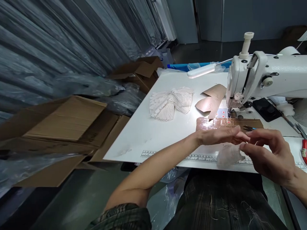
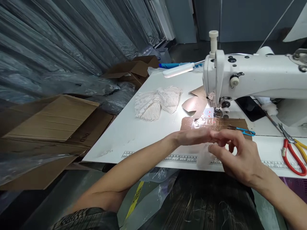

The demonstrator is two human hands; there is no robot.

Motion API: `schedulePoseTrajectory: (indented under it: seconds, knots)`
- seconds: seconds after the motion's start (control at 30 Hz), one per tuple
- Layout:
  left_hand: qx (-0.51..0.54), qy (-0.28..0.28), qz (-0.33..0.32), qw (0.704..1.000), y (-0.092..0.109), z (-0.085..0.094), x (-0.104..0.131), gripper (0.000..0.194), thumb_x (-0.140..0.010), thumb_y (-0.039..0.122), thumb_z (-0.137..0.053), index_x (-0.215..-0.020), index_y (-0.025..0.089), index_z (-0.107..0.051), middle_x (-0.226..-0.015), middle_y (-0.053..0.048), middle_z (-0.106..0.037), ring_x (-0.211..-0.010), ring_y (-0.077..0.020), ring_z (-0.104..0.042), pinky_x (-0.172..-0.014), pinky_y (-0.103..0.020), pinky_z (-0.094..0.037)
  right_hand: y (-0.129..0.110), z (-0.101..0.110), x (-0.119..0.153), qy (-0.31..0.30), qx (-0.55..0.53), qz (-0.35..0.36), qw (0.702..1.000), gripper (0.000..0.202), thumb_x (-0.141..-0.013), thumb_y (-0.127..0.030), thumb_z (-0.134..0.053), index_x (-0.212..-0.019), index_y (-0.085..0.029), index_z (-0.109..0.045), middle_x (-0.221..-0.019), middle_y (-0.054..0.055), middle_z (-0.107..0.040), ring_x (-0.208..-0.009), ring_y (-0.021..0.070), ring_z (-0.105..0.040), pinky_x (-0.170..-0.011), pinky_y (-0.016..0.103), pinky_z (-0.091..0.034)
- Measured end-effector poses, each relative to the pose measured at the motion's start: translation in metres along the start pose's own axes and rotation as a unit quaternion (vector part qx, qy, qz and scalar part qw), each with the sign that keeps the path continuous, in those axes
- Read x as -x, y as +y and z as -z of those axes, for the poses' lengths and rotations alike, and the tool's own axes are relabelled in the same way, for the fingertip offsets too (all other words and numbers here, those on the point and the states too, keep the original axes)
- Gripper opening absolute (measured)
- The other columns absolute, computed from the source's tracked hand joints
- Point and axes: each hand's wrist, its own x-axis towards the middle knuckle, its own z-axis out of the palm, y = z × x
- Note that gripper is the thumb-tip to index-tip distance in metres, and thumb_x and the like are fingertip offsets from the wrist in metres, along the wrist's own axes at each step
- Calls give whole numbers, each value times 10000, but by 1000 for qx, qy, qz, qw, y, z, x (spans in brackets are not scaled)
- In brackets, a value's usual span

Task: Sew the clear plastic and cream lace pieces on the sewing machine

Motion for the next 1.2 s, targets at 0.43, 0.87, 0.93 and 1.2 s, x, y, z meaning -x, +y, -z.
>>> schedulePoseTrajectory:
  seconds: [0.43,0.87,0.93,1.2]
  knots:
    - [174,149,33,973,19,-26,37,356,-762,463,-796,-802,134,-667,-785,-10,-645,-754,-101,-578,-781,-255,-478,13,-19,3,-10,-216,54,975,204,-914,-386,-631,-813,-209,-622,-802,28,-582,-608,106,-521,-431,205,-453]
    - [25,172,13,985,18,-34,48,166,-891,276,-600,-799,140,-625,-748,-1,-622,-708,-104,-576,-650,-211,-461,-9,-45,-2,89,-204,135,965,232,-987,-387,-510,-815,-235,-484,-759,12,-563,-669,131,-536,-567,249,-443]
    - [-85,207,-37,974,18,-30,49,129,-896,202,-539,-811,151,-622,-751,-4,-640,-699,-106,-582,-632,-213,-466,-13,-52,2,84,-245,72,963,306,-963,-458,-540,-773,-235,-453,-696,-12,-523,-594,117,-486,-510,236,-393]
    - [-150,377,67,912,21,13,53,118,-907,261,-589,-837,168,-607,-660,38,-584,-518,-76,-482,-485,-195,-385,-9,-39,62,-250,-231,-156,928,427,-933,-613,-495,-776,-216,-512,-595,-24,-525,-501,97,-397,-458,234,-285]
